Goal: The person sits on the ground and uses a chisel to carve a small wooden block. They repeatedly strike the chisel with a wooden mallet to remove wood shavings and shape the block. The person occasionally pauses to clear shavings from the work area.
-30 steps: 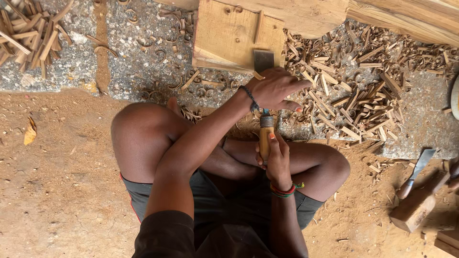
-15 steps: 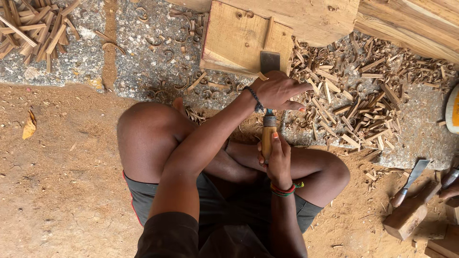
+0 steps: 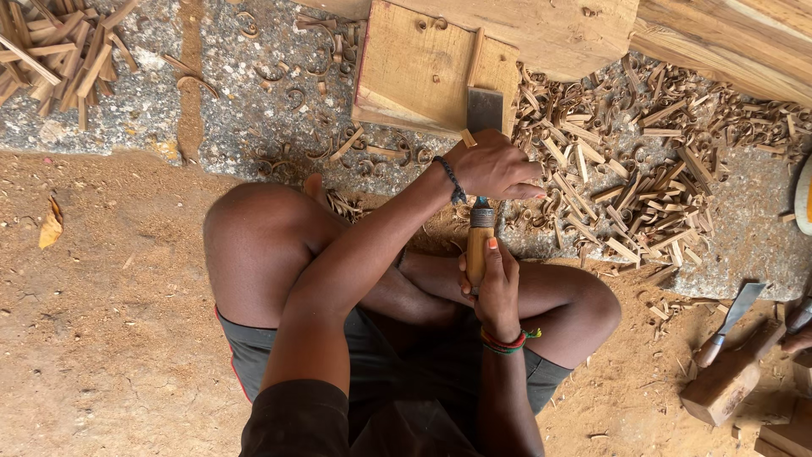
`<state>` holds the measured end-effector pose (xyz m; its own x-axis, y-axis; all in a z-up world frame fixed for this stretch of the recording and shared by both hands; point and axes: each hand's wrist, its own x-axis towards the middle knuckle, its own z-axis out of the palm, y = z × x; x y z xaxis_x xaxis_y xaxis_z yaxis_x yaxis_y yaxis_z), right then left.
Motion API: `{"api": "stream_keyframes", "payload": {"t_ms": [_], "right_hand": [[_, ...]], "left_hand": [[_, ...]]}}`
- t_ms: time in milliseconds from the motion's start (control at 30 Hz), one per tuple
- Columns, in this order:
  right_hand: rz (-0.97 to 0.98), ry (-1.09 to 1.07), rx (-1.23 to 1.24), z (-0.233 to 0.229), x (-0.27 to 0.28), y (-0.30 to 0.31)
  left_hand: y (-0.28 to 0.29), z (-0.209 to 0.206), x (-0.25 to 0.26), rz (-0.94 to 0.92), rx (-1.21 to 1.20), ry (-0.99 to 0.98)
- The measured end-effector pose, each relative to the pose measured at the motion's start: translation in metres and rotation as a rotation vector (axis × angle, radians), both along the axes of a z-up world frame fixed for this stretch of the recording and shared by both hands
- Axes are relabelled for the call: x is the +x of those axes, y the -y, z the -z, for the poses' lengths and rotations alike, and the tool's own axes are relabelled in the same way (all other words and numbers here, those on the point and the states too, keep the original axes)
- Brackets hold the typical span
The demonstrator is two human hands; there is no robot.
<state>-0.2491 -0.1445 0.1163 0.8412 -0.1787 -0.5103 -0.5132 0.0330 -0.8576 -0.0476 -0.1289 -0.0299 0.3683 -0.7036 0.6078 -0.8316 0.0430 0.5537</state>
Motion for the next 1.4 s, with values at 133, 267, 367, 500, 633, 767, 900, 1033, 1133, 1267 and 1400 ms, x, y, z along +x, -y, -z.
{"api": "stream_keyframes", "payload": {"t_ms": [133, 267, 367, 500, 633, 767, 900, 1033, 1133, 1267, 1400], "right_hand": [[-0.015, 0.002, -0.038, 0.001, 0.004, -0.001], [-0.038, 0.009, -0.044, 0.003, 0.003, 0.002], [-0.027, 0.002, -0.031, 0.005, 0.004, 0.003], [0.009, -0.003, -0.011, 0.004, 0.003, -0.002], [0.011, 0.003, -0.025, 0.003, 0.001, -0.002], [0.007, 0.007, -0.014, 0.005, -0.001, 0.001], [-0.002, 0.016, -0.014, 0.009, -0.002, 0.000], [-0.005, 0.010, -0.029, 0.013, 0.000, 0.000], [-0.005, 0.005, -0.013, 0.014, -0.001, -0.001], [-0.013, 0.020, -0.010, 0.012, 0.000, -0.002], [-0.011, 0.014, 0.004, 0.009, -0.001, -0.002]], "left_hand": [[-0.003, 0.000, 0.004, -0.040, -0.051, 0.057], [0.002, 0.013, 0.002, -0.008, -0.024, -0.029], [0.004, 0.017, 0.006, 0.004, -0.025, -0.007], [0.001, 0.017, 0.004, -0.022, -0.050, 0.006], [-0.001, 0.013, 0.001, -0.031, -0.022, -0.020], [0.000, 0.012, 0.000, -0.051, -0.092, 0.032], [-0.012, 0.004, 0.001, -0.077, 0.008, 0.017], [-0.013, 0.004, 0.001, -0.107, -0.088, 0.047], [-0.012, 0.006, 0.000, -0.119, -0.102, 0.065], [-0.019, -0.001, 0.000, -0.139, -0.075, 0.056], [-0.017, -0.003, 0.000, -0.132, -0.070, 0.053]]}}
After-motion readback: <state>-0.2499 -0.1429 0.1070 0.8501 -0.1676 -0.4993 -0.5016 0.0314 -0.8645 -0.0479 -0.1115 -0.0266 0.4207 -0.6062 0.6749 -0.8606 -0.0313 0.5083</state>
